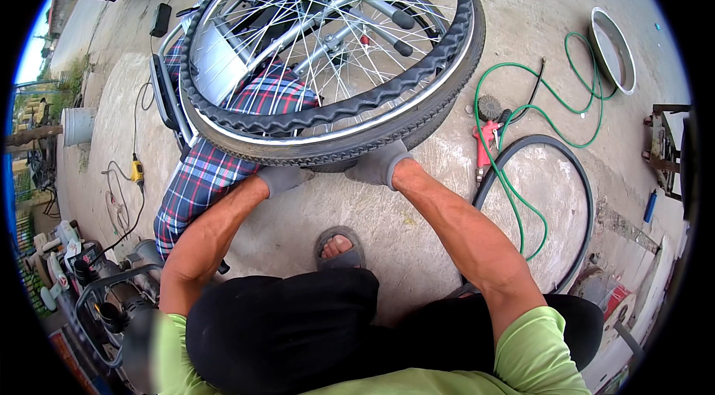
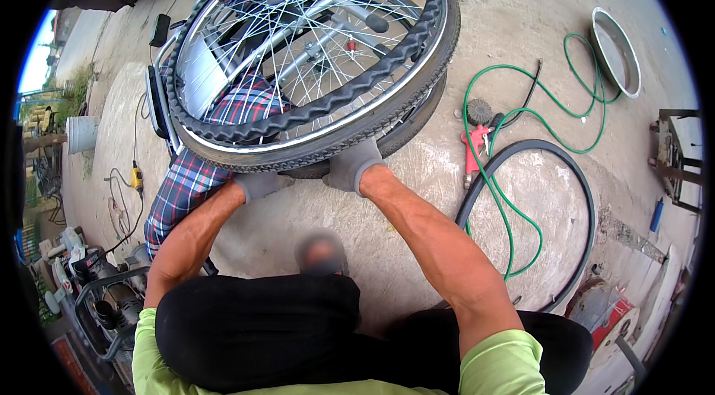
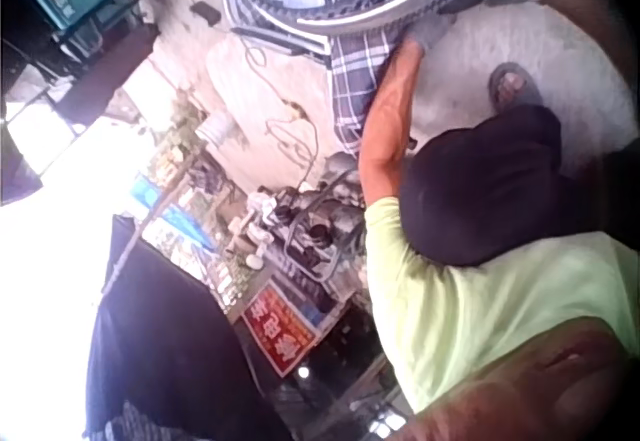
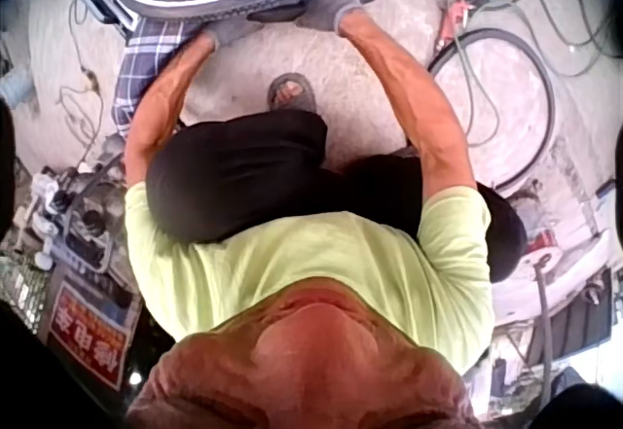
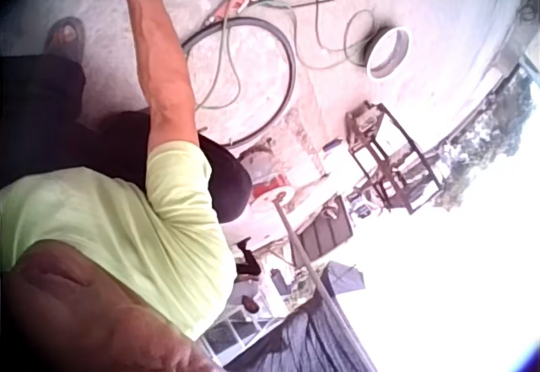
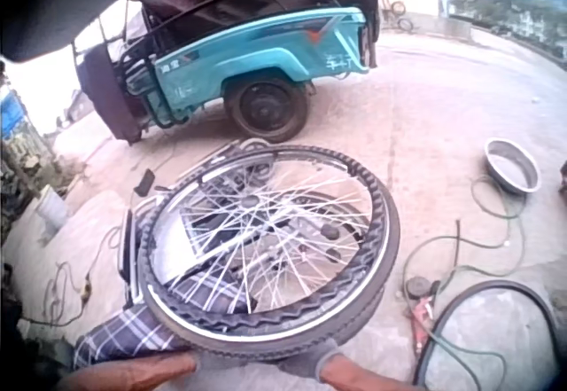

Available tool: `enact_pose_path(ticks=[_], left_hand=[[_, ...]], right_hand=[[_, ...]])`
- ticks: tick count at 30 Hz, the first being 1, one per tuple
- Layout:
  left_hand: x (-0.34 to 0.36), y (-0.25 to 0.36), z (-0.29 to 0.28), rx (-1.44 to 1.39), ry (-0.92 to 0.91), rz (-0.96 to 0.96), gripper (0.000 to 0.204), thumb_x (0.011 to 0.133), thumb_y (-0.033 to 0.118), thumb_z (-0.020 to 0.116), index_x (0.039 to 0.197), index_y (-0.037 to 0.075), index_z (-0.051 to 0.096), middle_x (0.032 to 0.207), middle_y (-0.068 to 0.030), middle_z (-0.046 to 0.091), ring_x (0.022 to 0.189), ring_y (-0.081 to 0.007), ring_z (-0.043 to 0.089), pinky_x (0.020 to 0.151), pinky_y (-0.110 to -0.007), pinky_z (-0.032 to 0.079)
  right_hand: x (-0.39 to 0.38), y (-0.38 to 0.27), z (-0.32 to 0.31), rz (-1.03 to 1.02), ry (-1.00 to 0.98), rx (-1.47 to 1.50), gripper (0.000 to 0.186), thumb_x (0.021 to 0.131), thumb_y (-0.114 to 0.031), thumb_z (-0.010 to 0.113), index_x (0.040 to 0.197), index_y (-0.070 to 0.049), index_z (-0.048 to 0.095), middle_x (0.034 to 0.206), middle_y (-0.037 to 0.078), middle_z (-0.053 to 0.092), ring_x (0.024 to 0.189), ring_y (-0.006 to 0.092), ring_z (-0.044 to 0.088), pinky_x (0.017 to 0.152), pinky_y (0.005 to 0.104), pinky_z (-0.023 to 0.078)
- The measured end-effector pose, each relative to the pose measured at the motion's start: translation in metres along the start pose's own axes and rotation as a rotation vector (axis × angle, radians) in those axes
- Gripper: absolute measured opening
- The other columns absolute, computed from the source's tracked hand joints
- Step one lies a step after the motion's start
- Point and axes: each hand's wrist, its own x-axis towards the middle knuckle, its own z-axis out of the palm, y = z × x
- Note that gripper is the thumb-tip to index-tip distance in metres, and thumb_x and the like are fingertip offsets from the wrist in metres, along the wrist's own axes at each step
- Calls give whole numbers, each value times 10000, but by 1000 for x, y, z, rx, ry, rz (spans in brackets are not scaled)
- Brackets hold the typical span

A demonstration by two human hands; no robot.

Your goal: The person installs a bicycle tire onto a wheel rim by hand, pressing the tire bead into the rim and rotating the wheel to seat the tire evenly. The person uses both hands to push the tire onto the rim and checks the fit around the circumference.

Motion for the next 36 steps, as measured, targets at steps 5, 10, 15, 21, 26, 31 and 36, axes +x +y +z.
enact_pose_path(ticks=[5, 10, 15, 21, 26, 31, 36], left_hand=[[-1, -7, 13, 176, 225, 101, 707, 869, 307, 680, 1417, -52, 416, 1445, -301, 427, 1341, -414, 419, 1141, -471, 303], [5, -8, 3, -60, 105, 124, 501, 827, 287, 722, 1211, -2, 582, 1163, -209, 613, 1052, -313, 572, 959, -449, 437], [11, -9, -6, -120, -56, 3, 402, 780, 276, 762, 1076, 20, 669, 1015, -150, 680, 904, -250, 612, 878, -424, 478], [20, -43, 21, -146, -150, 9, 372, 849, 349, 677, 1069, 49, 670, 1041, -161, 683, 932, -275, 599, 903, -415, 461], [4, -63, 29, -202, -38, 80, 490, 887, 298, 674, 1296, 44, 582, 1285, -178, 612, 1131, -254, 569, 1029, -407, 419], [7, -56, 19, -370, -173, -148, 604, 875, 257, 702, 1405, 49, 501, 1329, -145, 586, 1182, -241, 534, 1041, -409, 394], [-1, -40, 2, -327, -178, -132, 564, 863, 266, 712, 1354, 46, 543, 1286, -153, 611, 1129, -248, 562, 1005, -402, 419]], right_hand=[[-2, -3, -8, -15, 31, 33, 551, 702, -331, 714, 1202, -104, 674, 1249, 149, 643, 1216, 337, 563, 1045, 433, 420], [-2, -3, -5, 0, 48, 24, 552, 683, -317, 733, 1193, -115, 678, 1237, 136, 648, 1203, 330, 571, 1036, 430, 428], [5, -20, 9, 6, 101, 91, 506, 707, -309, 713, 1172, -112, 681, 1199, 143, 662, 1169, 336, 594, 998, 438, 459], [15, -35, 32, 86, 157, 99, 394, 768, -279, 670, 1111, -89, 687, 1101, 146, 687, 1058, 354, 632, 902, 461, 479], [2, -43, 21, 36, 253, 63, 369, 805, -229, 670, 1155, -111, 675, 1180, 152, 656, 1152, 348, 594, 986, 465, 446], [-1, -27, 29, -19, 250, 95, 531, 775, -338, 735, 1254, -133, 632, 1273, 148, 616, 1212, 352, 557, 1034, 483, 412], [13, -23, 23, -50, 65, 146, 480, 808, -362, 686, 1217, -113, 658, 1226, 145, 659, 1182, 345, 583, 1018, 462, 432]])
